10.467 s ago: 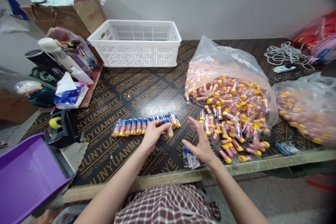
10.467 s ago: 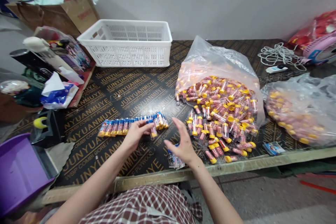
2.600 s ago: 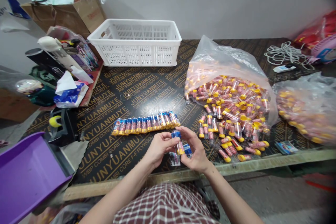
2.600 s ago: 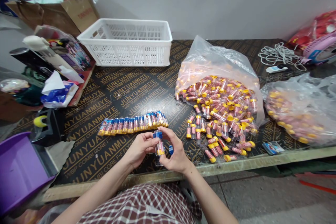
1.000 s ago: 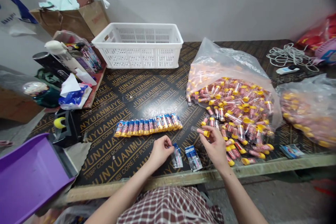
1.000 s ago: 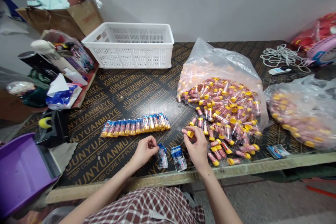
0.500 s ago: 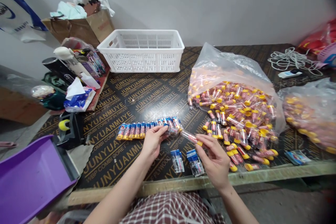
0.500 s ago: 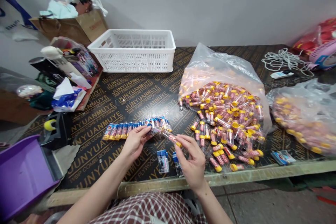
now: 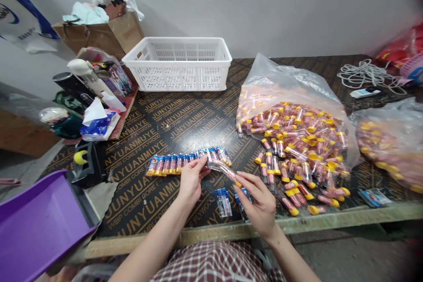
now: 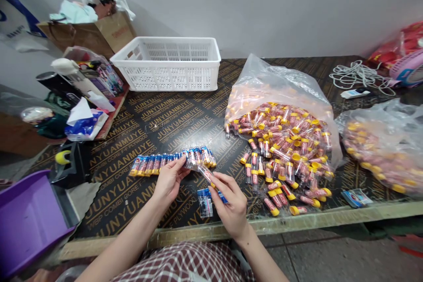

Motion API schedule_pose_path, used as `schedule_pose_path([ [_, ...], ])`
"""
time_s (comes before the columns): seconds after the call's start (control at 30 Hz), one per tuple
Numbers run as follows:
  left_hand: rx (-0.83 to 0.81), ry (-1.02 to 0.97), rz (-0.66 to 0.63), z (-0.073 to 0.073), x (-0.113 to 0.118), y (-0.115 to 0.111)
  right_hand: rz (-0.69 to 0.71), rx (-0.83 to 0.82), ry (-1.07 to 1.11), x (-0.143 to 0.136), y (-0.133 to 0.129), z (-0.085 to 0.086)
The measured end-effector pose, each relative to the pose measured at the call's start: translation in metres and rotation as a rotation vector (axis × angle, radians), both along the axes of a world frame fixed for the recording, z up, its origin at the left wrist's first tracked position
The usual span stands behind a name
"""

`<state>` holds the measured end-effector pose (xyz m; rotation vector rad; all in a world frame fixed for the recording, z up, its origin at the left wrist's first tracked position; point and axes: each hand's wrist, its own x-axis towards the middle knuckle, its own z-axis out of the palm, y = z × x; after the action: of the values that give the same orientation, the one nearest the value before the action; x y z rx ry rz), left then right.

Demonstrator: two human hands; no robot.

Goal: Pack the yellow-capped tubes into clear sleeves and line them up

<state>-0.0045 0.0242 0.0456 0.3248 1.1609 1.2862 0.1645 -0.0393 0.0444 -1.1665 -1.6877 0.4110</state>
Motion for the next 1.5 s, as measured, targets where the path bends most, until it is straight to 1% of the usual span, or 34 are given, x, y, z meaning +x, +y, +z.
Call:
schedule_pose_path([
  [0.1,0.055,0.000,-0.069,0.004,0.004,-0.005,0.123,-0.087,-0.008,-0.001,0.000,-0.002],
  [0.17,0.073,-0.014,-0.145,0.008,0.007,-0.009,0.162,-0.118,-0.014,-0.001,0.001,-0.005],
  [0.3,0.062,-0.055,-0.284,0.010,0.009,-0.017,0.113,-0.110,-0.045,-0.001,0.005,-0.009],
  [0.37,0.056,-0.080,-0.372,0.009,0.010,-0.020,0.124,-0.123,-0.046,0.000,0.008,-0.008],
  [0.43,0.056,-0.086,-0.452,0.007,0.012,-0.024,0.188,-0.151,-0.022,0.001,0.010,-0.006],
  [0.5,0.051,-0.081,-0.494,0.007,0.013,-0.027,0.276,-0.181,0.004,0.002,0.011,-0.005],
  [0.57,0.027,-0.076,-0.507,0.008,0.015,-0.030,0.349,-0.216,0.014,0.004,0.011,-0.006],
  [0.67,-0.009,-0.085,-0.527,0.009,0.017,-0.033,0.398,-0.252,0.036,0.005,0.009,-0.010],
  [0.83,-0.012,-0.108,-0.528,0.009,0.017,-0.034,0.398,-0.242,0.104,0.004,0.008,-0.014],
  [1.07,0.003,-0.125,-0.522,0.009,0.020,-0.038,0.407,-0.237,0.130,0.000,0.007,-0.012],
  [1.13,0.014,-0.106,-0.526,0.010,0.018,-0.036,0.414,-0.240,0.116,-0.001,0.007,-0.009],
  [1.2,0.037,-0.033,-0.517,0.011,0.012,-0.030,0.421,-0.246,0.053,0.003,0.013,-0.008],
  [1.23,0.059,0.035,-0.494,0.011,0.006,-0.025,0.399,-0.246,-0.001,0.008,0.019,-0.008],
  [1.27,0.089,0.130,-0.452,0.011,-0.002,-0.017,0.345,-0.246,-0.069,0.014,0.026,-0.011],
  [1.3,0.128,0.252,-0.392,0.010,-0.011,-0.009,0.258,-0.239,-0.147,0.023,0.036,-0.015],
  [1.37,0.210,0.546,-0.264,0.006,-0.032,0.011,-0.023,-0.250,-0.328,0.043,0.057,-0.028],
  [1.4,0.238,0.697,-0.219,0.003,-0.041,0.020,-0.167,-0.256,-0.438,0.053,0.068,-0.037],
  [1.43,0.249,0.832,-0.199,0.000,-0.050,0.028,-0.280,-0.282,-0.561,0.063,0.078,-0.046],
  [1.47,0.248,0.949,-0.198,-0.003,-0.056,0.035,-0.364,-0.309,-0.669,0.071,0.086,-0.054],
  [1.5,0.237,1.045,-0.213,-0.007,-0.060,0.041,-0.404,-0.329,-0.767,0.077,0.091,-0.062],
])
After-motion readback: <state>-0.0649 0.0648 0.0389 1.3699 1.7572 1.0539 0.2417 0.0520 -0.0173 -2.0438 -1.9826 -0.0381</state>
